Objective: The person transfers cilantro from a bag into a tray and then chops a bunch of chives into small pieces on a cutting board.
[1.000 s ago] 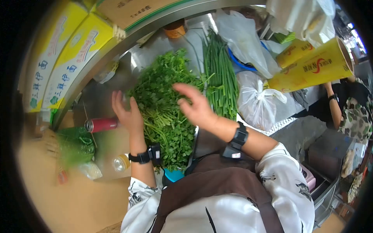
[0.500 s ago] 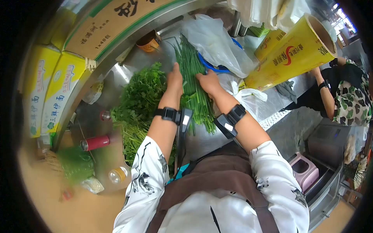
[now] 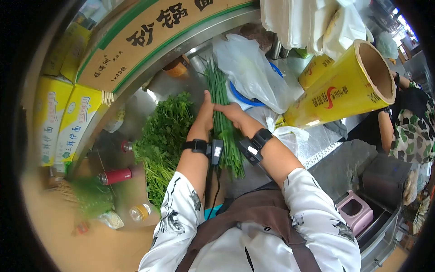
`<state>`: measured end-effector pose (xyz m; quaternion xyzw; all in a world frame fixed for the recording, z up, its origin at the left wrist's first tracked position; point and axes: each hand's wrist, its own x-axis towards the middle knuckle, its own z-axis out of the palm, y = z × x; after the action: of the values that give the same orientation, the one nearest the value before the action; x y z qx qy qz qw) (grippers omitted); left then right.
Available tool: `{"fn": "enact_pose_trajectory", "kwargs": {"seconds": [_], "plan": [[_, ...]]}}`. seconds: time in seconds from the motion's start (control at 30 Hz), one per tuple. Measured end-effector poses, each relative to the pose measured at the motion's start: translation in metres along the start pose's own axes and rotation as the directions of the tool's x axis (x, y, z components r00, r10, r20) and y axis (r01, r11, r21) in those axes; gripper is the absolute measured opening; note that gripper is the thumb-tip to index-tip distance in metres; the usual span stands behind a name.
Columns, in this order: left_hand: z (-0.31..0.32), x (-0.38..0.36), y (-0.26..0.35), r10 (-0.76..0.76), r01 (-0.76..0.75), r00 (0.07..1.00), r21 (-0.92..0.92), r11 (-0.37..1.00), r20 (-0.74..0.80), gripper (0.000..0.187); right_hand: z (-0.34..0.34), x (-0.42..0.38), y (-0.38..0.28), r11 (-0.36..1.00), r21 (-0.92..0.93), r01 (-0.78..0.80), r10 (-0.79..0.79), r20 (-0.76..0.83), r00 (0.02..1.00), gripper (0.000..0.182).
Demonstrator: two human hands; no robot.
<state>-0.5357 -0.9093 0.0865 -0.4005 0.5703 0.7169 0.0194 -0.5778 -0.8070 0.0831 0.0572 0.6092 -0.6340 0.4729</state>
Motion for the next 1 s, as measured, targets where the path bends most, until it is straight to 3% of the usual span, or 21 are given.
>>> {"fn": "enact_pose_trajectory", "kwargs": {"seconds": [0.07, 0.1, 0.2, 0.3, 0.4, 0.43, 0.53, 0.63, 0.7, 0.83, 0.87, 0.93, 1.0], "plan": [[-0.008, -0.020, 0.020, -0.052, 0.091, 0.979, -0.195, 0.977, 0.195, 0.085, -0.001, -0.014, -0.006, 0.998, 0.058, 0.003, -0.008, 0.088, 0.996, 0.055], [-0.008, -0.034, 0.032, -0.070, 0.103, 0.977, -0.159, 0.982, 0.202, 0.087, -0.002, -0.012, -0.007, 0.993, 0.112, -0.035, 0.019, 0.140, 0.990, 0.052], [-0.027, -0.037, 0.033, 0.011, 0.032, 0.930, -0.108, 0.994, 0.368, 0.091, -0.001, -0.013, -0.005, 0.984, 0.171, 0.057, -0.087, 0.171, 0.981, 0.047], [-0.027, -0.061, 0.034, 0.082, -0.038, 0.955, -0.155, 0.987, 0.287, 0.088, 0.005, -0.019, -0.001, 0.936, 0.274, 0.221, -0.280, 0.200, 0.939, 0.041], [-0.028, -0.078, 0.033, 0.145, -0.158, 0.968, 0.047, 0.986, 0.204, 0.106, 0.006, -0.033, -0.005, 0.913, 0.268, 0.308, -0.369, 0.220, 0.903, 0.036], [-0.033, -0.077, 0.030, 0.169, -0.206, 0.961, 0.158, 0.966, 0.219, 0.102, 0.007, -0.039, -0.005, 0.903, 0.274, 0.330, -0.390, 0.206, 0.898, 0.034], [-0.043, -0.092, 0.027, 0.228, -0.296, 0.919, 0.180, 0.938, 0.322, 0.093, 0.011, -0.050, -0.013, 0.876, 0.260, 0.406, -0.460, 0.202, 0.864, 0.030], [-0.049, -0.109, 0.001, 0.489, -0.500, 0.855, 0.031, 0.865, 0.172, 0.080, 0.010, -0.065, -0.023, 0.852, 0.203, 0.483, -0.522, 0.261, 0.812, 0.027], [-0.066, -0.121, -0.018, 0.560, -0.571, 0.821, 0.185, 0.800, 0.112, 0.068, 0.008, -0.081, -0.036, 0.792, 0.091, 0.604, -0.601, 0.290, 0.745, 0.027], [-0.094, -0.145, -0.052, 0.623, -0.550, 0.775, 0.600, 0.581, 0.107, 0.046, 0.013, -0.131, -0.063, 0.651, -0.171, 0.740, -0.685, 0.289, 0.669, 0.025], [-0.096, -0.152, -0.059, 0.642, -0.546, 0.765, 0.587, 0.598, 0.058, 0.044, 0.014, -0.141, -0.067, 0.604, -0.240, 0.760, -0.704, 0.286, 0.650, 0.024], [-0.102, -0.165, -0.069, 0.675, -0.543, 0.737, 0.561, 0.625, -0.037, 0.041, 0.010, -0.153, -0.070, 0.586, -0.195, 0.786, -0.731, 0.290, 0.617, 0.031], [-0.109, -0.173, -0.079, 0.740, -0.563, 0.672, 0.626, 0.540, -0.033, 0.038, 0.006, -0.164, -0.073, 0.557, -0.120, 0.822, -0.780, 0.264, 0.567, 0.035]]}}
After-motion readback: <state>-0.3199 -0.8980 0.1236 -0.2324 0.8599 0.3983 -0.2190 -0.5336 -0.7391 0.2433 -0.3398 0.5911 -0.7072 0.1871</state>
